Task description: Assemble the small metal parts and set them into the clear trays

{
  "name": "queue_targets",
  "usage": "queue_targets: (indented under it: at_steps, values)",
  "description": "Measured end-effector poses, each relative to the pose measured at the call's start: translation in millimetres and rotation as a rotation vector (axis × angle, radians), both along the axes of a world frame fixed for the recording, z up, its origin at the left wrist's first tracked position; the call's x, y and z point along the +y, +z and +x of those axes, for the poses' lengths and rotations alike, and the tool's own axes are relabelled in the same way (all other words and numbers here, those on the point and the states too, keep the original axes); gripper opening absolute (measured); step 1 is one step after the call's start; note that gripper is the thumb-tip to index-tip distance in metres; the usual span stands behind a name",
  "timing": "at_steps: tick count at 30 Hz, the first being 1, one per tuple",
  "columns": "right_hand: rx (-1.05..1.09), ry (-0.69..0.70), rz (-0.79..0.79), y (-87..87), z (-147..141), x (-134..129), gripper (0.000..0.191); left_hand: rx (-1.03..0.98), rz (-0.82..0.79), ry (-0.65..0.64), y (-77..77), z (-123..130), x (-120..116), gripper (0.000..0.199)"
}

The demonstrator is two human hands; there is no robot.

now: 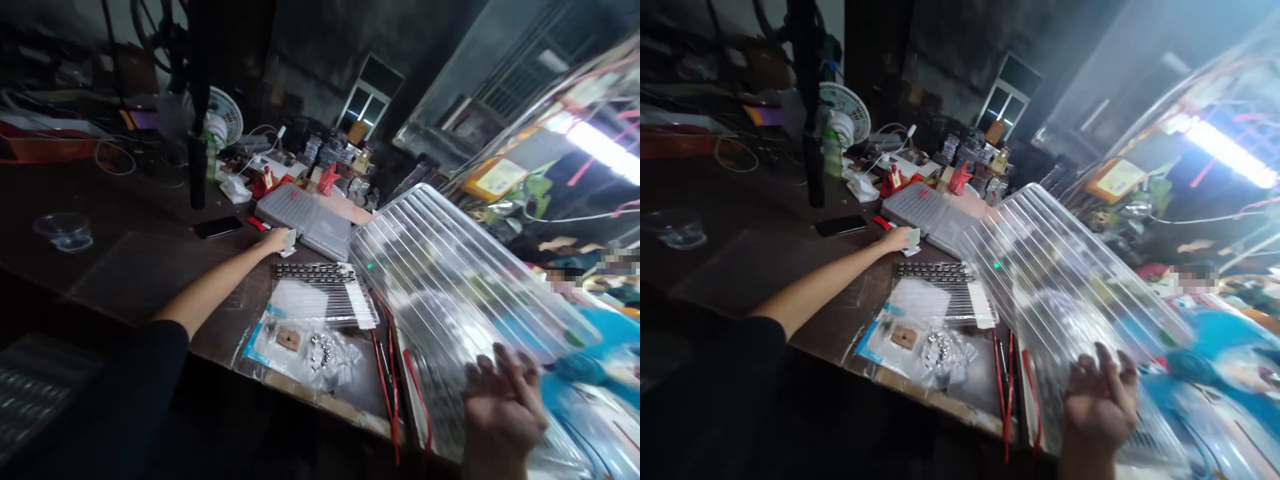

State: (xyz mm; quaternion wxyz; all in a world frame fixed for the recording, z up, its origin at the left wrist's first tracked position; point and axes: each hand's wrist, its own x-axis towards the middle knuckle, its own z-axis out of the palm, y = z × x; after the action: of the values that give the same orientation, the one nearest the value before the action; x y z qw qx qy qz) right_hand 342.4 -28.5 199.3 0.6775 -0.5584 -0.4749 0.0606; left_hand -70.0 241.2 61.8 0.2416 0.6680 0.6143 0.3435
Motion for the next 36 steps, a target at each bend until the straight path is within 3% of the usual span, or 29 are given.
queue_targets:
  at_steps: [3,6,9,12,14,16,18,20,25,28,32,36]
  values:
    - [0.319,-0.055,0.161,8.9,-14,-14,0.025,0.07,0.024,-0.001,0.2,-13,2,0.039]
    - [0.207,-0.09,0.321,11.7,-32,-16,0.039,0.131,0.07,0.025,5.2,-21,-15,0.058]
    - [0.039,-0.121,0.403,7.6,-34,-17,0.045,0.192,0.122,-0.016,-2.3,-36,-62,0.062]
    - [-0.19,-0.263,0.48,0.7,-13,-33,0.047,0.399,0.136,-0.025,-35.3,-73,-120,0.059]
    - [-0.409,-0.523,0.53,-2.6,9,-52,0.045,0.58,0.07,0.008,-63.6,-105,-147,0.062]
    - [-0.633,-0.814,0.504,-3.4,32,-76,0.043,0.713,0.075,0.037,-85.9,-127,-159,0.07]
    - [-0.804,-0.958,0.375,-3.3,53,-97,0.036,0.793,0.108,0.021,-96.1,-129,-163,0.072]
    - [-0.927,-0.919,0.187,-5.3,75,-109,0.033,0.824,0.122,0.001,-94.5,-117,-162,0.071]
    - [-1.101,-0.583,-0.174,-27.9,116,-106,0.035,0.786,0.105,-0.021,-75.9,-88,-155,0.06]
    - [-1.005,-0.518,-0.27,-39.7,119,-101,0.028,0.774,0.122,-0.013,-71.3,-88,-156,0.056]
    - [-0.878,-0.477,-0.383,-39.8,113,-98,0.032,0.78,0.123,-0.017,-66.8,-89,-160,0.058]
    - [-0.84,-0.487,-0.324,-35.8,97,-100,0.033,0.804,0.098,-0.029,-58.5,-85,-163,0.056]
